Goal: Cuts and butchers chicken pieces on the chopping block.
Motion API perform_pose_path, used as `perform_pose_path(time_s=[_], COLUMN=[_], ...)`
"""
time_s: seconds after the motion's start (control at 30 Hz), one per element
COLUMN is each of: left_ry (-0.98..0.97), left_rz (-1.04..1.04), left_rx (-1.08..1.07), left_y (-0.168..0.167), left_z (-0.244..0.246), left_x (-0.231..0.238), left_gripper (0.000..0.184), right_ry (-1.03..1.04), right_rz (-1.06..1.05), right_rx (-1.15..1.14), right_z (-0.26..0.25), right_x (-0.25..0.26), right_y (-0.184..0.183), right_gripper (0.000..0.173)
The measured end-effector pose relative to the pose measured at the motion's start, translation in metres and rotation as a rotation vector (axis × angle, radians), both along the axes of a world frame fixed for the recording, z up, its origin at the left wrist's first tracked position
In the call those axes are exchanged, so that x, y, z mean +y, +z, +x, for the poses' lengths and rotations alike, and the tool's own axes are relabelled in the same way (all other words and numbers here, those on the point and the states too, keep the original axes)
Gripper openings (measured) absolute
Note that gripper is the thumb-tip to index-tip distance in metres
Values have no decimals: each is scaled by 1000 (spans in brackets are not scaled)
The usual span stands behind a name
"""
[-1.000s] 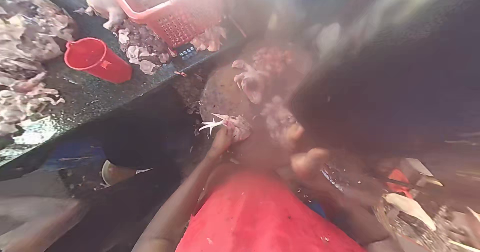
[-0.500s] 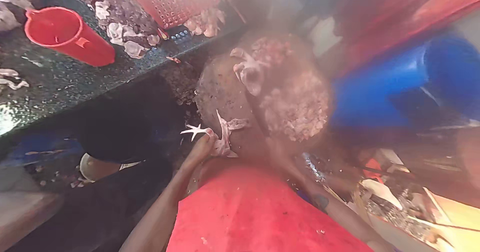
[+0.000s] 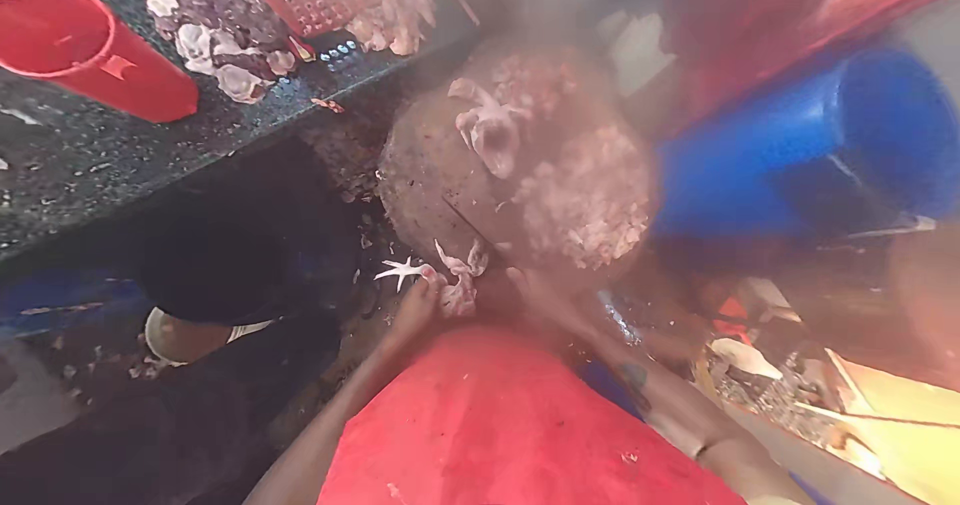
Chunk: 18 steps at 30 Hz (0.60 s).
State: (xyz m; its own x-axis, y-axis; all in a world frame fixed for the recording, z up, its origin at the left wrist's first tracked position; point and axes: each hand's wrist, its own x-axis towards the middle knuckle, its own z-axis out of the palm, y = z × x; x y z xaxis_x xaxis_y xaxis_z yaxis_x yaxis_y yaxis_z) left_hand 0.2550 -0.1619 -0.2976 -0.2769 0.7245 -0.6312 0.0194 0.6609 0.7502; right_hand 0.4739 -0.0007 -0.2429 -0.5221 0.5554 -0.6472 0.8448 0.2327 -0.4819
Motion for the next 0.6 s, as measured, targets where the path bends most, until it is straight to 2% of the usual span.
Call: perform_pose_path(time_s=[0.07,0.17,0.23,0.27,0.33,0.37,0.43,0.5,0.6], left_ry=[26,19,26,36,56,65,77,65,59], left_rz=[-16,-46,-58,-63,-71,-69,-54,-67,-54], left_rx=[-22,-45,-67,-72,-72,-70,-56,-53,-66], left_y=[-6,-15,-15,-14,-13,-12,-12,-13,-20], left_z=[-3,0,3,4,6,7,4,6,6], left_x=[-8,-13,-12,-12,-11,-11,-7,-13,-9], left_gripper=[40,41,40,40,39,39,39,40,41], right_ry=[-32,-45,-33,-10,-2,-20,-50,-101,-189], right_rz=[35,161,208,206,14,-85,-39,46,46], right_rx=[111,532,687,641,298,145,30,77,397], right_z=[-2,-5,-5,0,10,13,10,9,0], right_x=[-6,-23,-34,-38,-32,-26,-11,-16,-25], right_y=[21,56,55,41,9,-1,-1,18,37], right_gripper=[59,73,78,72,55,56,58,55,54])
